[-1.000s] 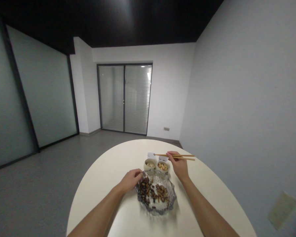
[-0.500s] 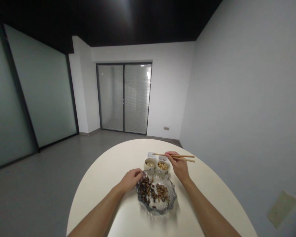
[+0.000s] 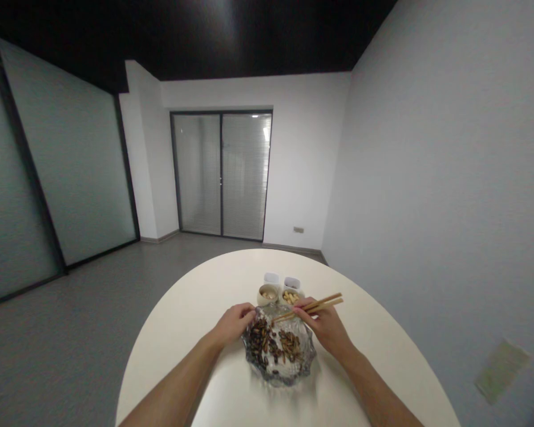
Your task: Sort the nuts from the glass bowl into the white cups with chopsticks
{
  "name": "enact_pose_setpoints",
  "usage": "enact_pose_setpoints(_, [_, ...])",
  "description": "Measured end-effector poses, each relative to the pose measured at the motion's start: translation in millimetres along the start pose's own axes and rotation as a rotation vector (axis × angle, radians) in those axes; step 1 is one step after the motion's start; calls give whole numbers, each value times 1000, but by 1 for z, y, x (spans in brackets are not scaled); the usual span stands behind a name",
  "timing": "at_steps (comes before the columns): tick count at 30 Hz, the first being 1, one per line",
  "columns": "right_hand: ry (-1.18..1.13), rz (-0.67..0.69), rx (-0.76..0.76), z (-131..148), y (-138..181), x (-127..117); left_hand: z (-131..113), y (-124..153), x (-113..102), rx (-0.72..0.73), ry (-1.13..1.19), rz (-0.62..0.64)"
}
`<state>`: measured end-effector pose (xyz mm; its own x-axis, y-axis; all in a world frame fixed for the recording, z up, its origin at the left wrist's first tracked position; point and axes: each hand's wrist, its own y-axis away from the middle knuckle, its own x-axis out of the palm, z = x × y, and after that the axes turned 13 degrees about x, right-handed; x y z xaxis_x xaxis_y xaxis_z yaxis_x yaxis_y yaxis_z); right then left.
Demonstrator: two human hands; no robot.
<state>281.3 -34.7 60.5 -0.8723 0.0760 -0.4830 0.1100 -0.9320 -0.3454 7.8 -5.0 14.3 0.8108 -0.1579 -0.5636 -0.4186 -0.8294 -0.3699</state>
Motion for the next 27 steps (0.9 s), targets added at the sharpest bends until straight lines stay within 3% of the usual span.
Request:
enact_pose_setpoints(11, [112, 85, -139, 15, 13, 5, -4, 0, 0, 18, 18, 3])
enact_pose_setpoints(20, [84, 8, -147, -5, 14, 1, 1, 0, 2, 36, 40, 22])
enact_pose_setpoints(27, [41, -77, -224, -1, 15, -12, 5, -2, 3, 45, 42, 29])
